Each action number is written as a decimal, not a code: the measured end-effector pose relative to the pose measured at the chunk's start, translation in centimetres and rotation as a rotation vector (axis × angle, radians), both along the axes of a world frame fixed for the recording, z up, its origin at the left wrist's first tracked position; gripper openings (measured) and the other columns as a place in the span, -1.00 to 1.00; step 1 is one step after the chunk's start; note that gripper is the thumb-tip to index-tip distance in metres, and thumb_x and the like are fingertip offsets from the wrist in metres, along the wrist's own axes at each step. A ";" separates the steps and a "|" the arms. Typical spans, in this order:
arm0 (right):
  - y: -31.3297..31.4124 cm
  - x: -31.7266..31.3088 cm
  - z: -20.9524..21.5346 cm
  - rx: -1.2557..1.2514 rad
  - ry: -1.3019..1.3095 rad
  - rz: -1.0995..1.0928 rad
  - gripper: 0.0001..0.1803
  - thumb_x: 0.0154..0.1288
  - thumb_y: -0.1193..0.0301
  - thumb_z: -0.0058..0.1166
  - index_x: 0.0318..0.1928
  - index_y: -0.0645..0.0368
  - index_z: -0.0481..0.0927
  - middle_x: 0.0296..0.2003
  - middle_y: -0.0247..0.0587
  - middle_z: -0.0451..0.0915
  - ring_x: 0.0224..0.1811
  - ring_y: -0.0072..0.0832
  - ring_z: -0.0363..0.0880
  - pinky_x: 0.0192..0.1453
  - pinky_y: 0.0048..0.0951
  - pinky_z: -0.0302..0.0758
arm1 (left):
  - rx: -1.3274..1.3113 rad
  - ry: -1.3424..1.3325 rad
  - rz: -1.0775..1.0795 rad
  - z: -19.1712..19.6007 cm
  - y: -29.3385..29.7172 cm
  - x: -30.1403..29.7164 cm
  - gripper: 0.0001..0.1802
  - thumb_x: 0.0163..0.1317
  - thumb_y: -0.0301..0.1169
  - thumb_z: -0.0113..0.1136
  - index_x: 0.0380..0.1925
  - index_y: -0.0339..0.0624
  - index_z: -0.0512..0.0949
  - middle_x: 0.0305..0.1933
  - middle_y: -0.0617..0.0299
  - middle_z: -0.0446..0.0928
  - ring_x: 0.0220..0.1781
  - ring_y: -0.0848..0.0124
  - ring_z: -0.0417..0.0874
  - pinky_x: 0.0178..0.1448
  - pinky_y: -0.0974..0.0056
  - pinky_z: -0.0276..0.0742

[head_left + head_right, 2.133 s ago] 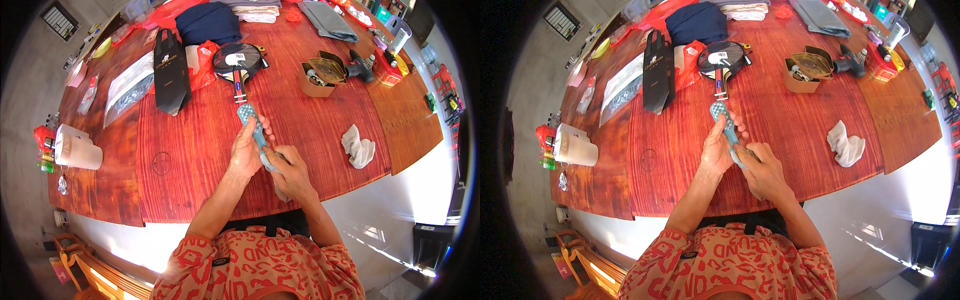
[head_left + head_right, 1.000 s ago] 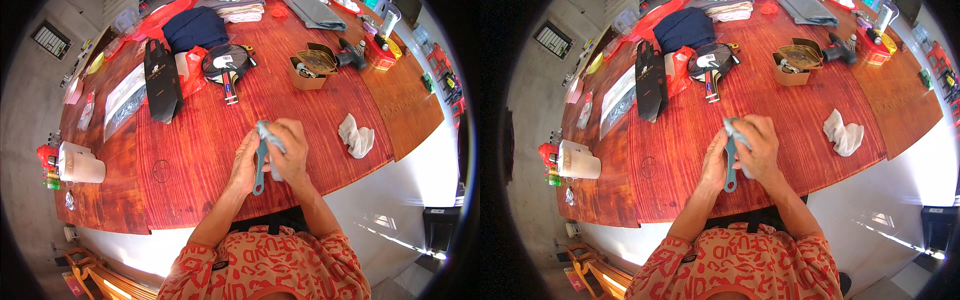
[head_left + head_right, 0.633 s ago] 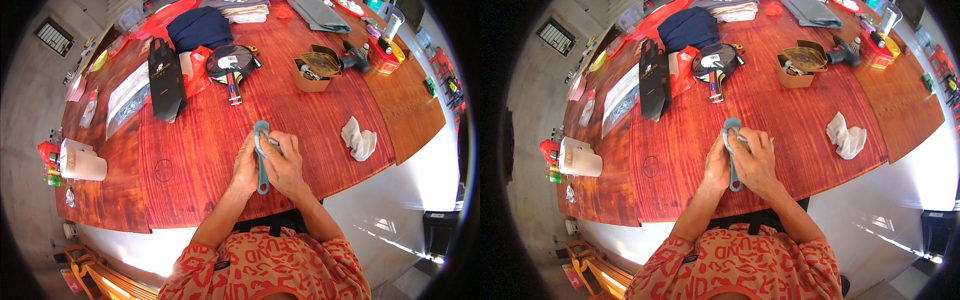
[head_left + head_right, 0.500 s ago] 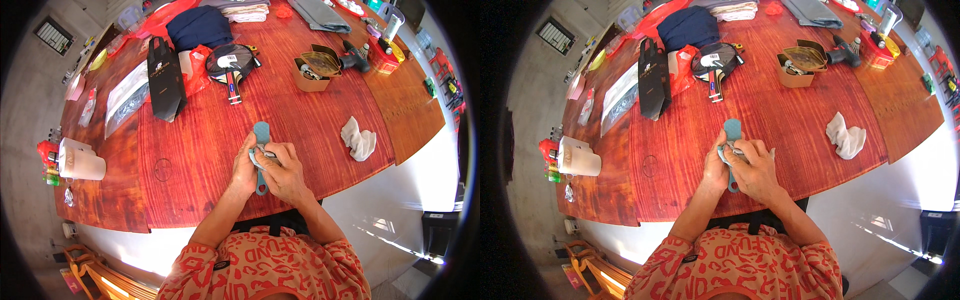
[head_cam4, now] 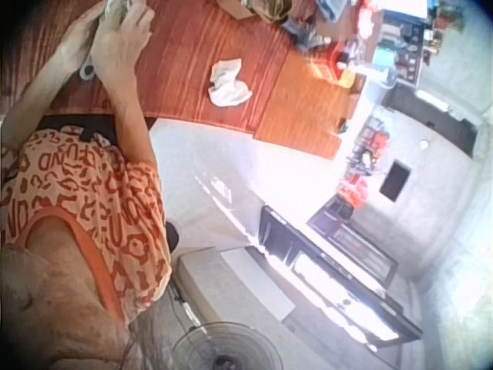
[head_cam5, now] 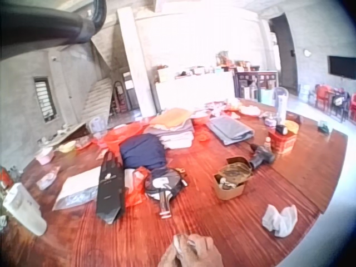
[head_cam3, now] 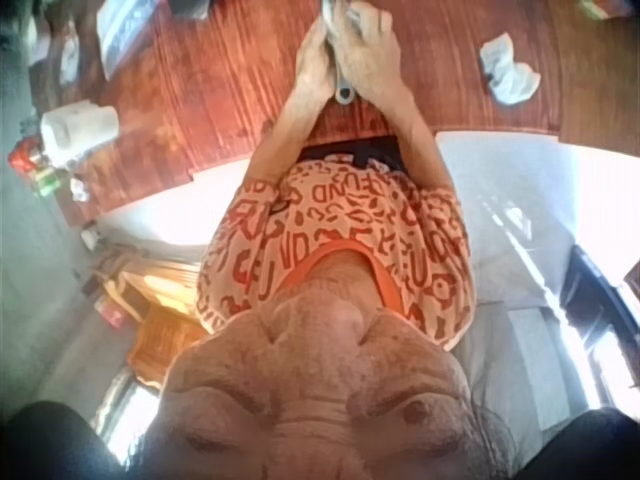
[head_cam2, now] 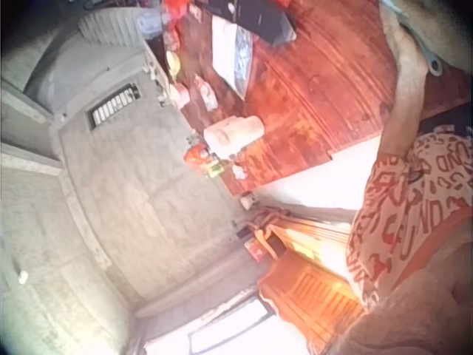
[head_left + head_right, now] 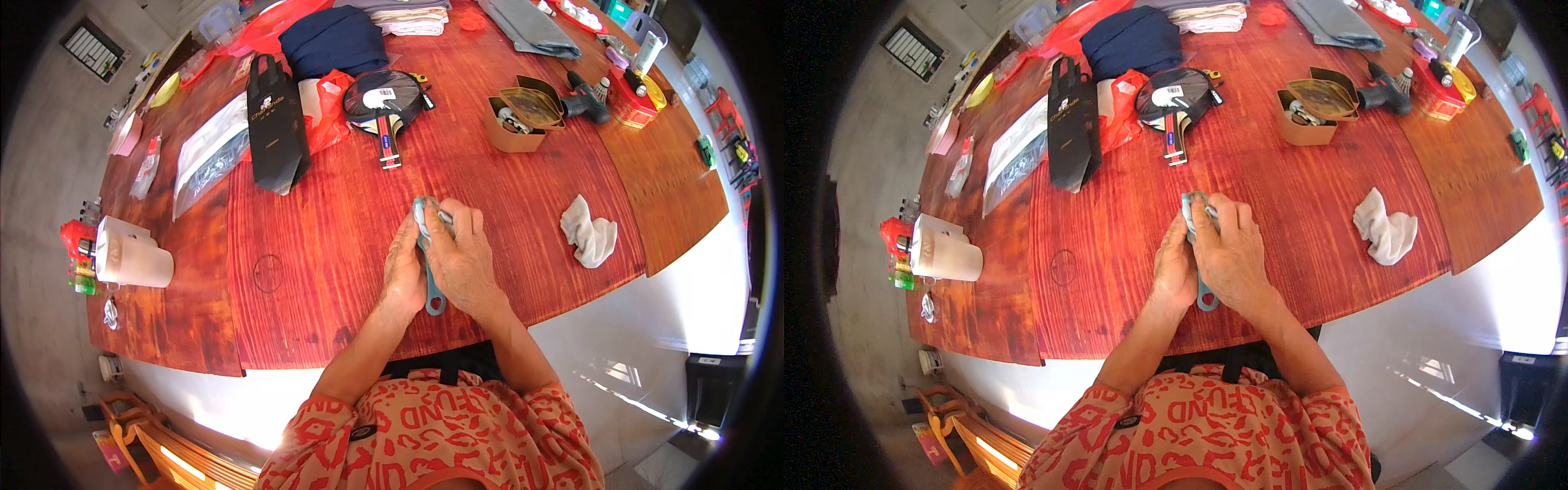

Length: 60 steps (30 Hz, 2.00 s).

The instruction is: The person wipes a black circular object with a white cloth, then cleans a blue plastic brush. They proceed to wipe the exterior and interior of a small gold-colored metal tin and its lid, followed by cleaning a small white figurine inside the tin. The person finishes by wiping the inside of the tin again.

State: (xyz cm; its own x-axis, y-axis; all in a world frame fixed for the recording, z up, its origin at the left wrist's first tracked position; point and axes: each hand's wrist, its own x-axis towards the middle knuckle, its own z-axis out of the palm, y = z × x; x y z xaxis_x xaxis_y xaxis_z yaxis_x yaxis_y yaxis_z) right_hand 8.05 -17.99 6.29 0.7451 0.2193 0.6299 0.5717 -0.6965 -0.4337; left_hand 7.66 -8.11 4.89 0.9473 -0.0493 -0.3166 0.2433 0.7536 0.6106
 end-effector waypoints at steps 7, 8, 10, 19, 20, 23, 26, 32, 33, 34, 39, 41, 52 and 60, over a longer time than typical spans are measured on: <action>-0.8 -3.2 -0.2 -0.135 0.150 0.117 -0.54 0.16 0.53 0.07 0.12 0.31 0.46 -0.08 -0.15 0.39 -0.13 -0.23 0.37 -0.23 -0.26 0.42 | -0.019 -0.136 0.039 -2.2 1.6 1.6 -0.60 0.41 -0.09 -0.08 -0.04 -0.21 0.43 -0.15 0.18 0.50 -0.15 0.37 0.50 -0.02 0.26 0.49; -1.0 -3.7 0.1 -0.161 0.133 0.142 -0.62 0.19 0.54 0.00 0.04 0.39 0.49 -0.13 -0.07 0.42 -0.21 -0.23 0.43 -0.25 -0.29 0.46 | -0.064 -0.037 0.004 -2.4 1.8 1.7 -0.59 0.41 -0.08 -0.08 -0.05 -0.22 0.41 -0.20 0.16 0.47 -0.24 0.39 0.46 -0.19 0.32 0.48; -1.5 -4.8 0.0 -0.134 0.208 0.203 -0.64 0.17 0.56 0.02 0.02 0.35 0.52 -0.14 -0.08 0.43 -0.23 -0.24 0.43 -0.25 -0.30 0.46 | -0.068 -0.095 0.043 -2.1 1.9 2.0 -0.58 0.39 -0.04 -0.05 -0.09 -0.19 0.46 -0.22 0.21 0.50 -0.26 0.41 0.50 -0.21 0.31 0.51; -2.1 -3.5 1.0 0.388 0.288 0.229 -0.57 0.10 0.62 0.12 0.05 0.18 0.56 -0.13 -0.08 0.39 -0.18 -0.26 0.44 -0.16 -0.37 0.44 | -0.050 -0.158 0.051 -1.6 2.0 2.1 -0.53 0.37 0.01 -0.04 -0.12 -0.23 0.48 -0.24 0.20 0.54 -0.25 0.43 0.54 -0.18 0.32 0.53; -1.3 -2.8 0.4 0.352 0.227 0.216 -0.57 0.10 0.61 0.13 0.04 0.18 0.57 -0.11 -0.07 0.39 -0.15 -0.23 0.44 -0.14 -0.35 0.45 | -0.040 -0.111 0.052 -1.2 1.6 1.8 -0.52 0.37 0.01 -0.04 -0.13 -0.23 0.48 -0.25 0.20 0.54 -0.25 0.43 0.54 -0.18 0.31 0.53; -0.4 -2.5 -1.2 0.273 0.161 0.205 -0.56 0.09 0.56 0.17 0.06 0.18 0.57 -0.05 -0.01 0.37 -0.08 -0.15 0.43 -0.10 -0.27 0.47 | -0.023 -0.087 0.039 -0.8 1.4 1.7 -0.53 0.38 0.01 -0.05 -0.14 -0.22 0.50 -0.26 0.20 0.55 -0.25 0.42 0.55 -0.16 0.30 0.54; -0.1 -4.2 -1.5 0.209 0.159 0.261 -0.55 0.08 0.57 0.19 0.06 0.22 0.55 -0.07 -0.01 0.35 -0.11 -0.17 0.44 -0.15 -0.30 0.47 | -0.057 -0.069 0.082 -1.4 2.4 1.9 -0.53 0.39 0.00 -0.07 -0.12 -0.21 0.49 -0.24 0.20 0.54 -0.25 0.43 0.55 -0.17 0.32 0.55; -3.4 -5.3 -0.8 0.184 0.490 0.490 -0.57 0.07 0.58 0.20 0.03 0.18 0.58 -0.12 -0.10 0.36 -0.18 -0.27 0.47 -0.21 -0.38 0.47 | -0.081 -0.073 0.049 -2.1 2.4 1.7 -0.58 0.41 -0.05 -0.09 -0.01 -0.16 0.44 -0.20 0.21 0.53 -0.24 0.43 0.55 -0.17 0.31 0.55; -3.4 -5.2 -0.5 0.216 0.433 0.434 -0.59 0.08 0.58 0.20 0.01 0.18 0.59 -0.12 -0.11 0.36 -0.19 -0.28 0.47 -0.22 -0.37 0.47 | -0.035 -0.065 0.045 -1.9 2.1 1.6 -0.58 0.41 -0.05 -0.09 0.01 -0.15 0.42 -0.20 0.22 0.53 -0.24 0.44 0.55 -0.16 0.30 0.55; -3.3 -4.7 -0.3 0.246 0.376 0.378 -0.61 0.08 0.58 0.20 -0.01 0.18 0.60 -0.12 -0.13 0.37 -0.19 -0.29 0.48 -0.23 -0.36 0.47 | 0.011 -0.057 0.040 -1.4 1.7 1.4 -0.58 0.41 -0.05 -0.09 0.03 -0.14 0.41 -0.21 0.22 0.53 -0.23 0.44 0.54 -0.16 0.29 0.55; -1.3 -1.5 -0.9 0.165 0.014 0.182 -0.63 0.05 0.58 0.20 -0.06 0.13 0.65 -0.15 -0.18 0.41 -0.22 -0.29 0.46 -0.28 -0.37 0.47 | 0.070 0.003 0.036 -1.6 0.0 0.0 -0.63 0.47 -0.14 -0.22 0.07 -0.11 0.39 -0.05 0.21 0.48 -0.05 0.37 0.54 0.07 0.20 0.54; -1.1 -0.8 -0.8 0.217 0.021 0.135 -0.60 0.02 0.57 0.20 -0.05 0.13 0.64 -0.17 -0.18 0.41 -0.22 -0.27 0.44 -0.27 -0.35 0.47 | 0.096 -0.028 -0.026 -1.1 0.2 -0.3 -0.62 0.48 -0.17 -0.25 0.10 -0.12 0.37 0.02 0.20 0.46 0.04 0.37 0.52 0.19 0.22 0.47; 0.6 -1.3 -2.3 0.641 0.375 -0.007 -0.76 0.24 0.48 0.02 -0.11 0.36 0.50 -0.24 -0.03 0.42 -0.26 -0.24 0.48 -0.19 -0.31 0.46 | 0.224 -0.155 0.215 -0.2 -1.5 0.4 -0.77 0.41 -0.23 -0.01 -0.06 -0.09 0.42 -0.19 0.35 0.50 -0.16 0.56 0.50 -0.04 0.38 0.49; -1.1 -3.7 -2.3 0.537 0.684 0.029 -0.81 0.20 0.41 0.10 -0.32 0.32 0.46 -0.37 -0.04 0.43 -0.36 -0.21 0.49 -0.29 -0.25 0.40 | 0.322 -0.153 0.283 -0.4 -1.3 2.0 -0.76 0.37 -0.22 0.08 -0.06 -0.05 0.46 -0.27 0.49 0.45 -0.25 0.68 0.39 -0.11 0.50 0.36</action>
State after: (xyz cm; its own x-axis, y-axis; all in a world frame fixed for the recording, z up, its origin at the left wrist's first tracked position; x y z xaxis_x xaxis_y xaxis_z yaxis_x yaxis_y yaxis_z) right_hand 4.37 -19.12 3.96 0.9965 0.0455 0.0696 0.0798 -0.2883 -0.9542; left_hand 9.69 -9.46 4.45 0.9463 0.2966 -0.1286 -0.0565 0.5434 0.8375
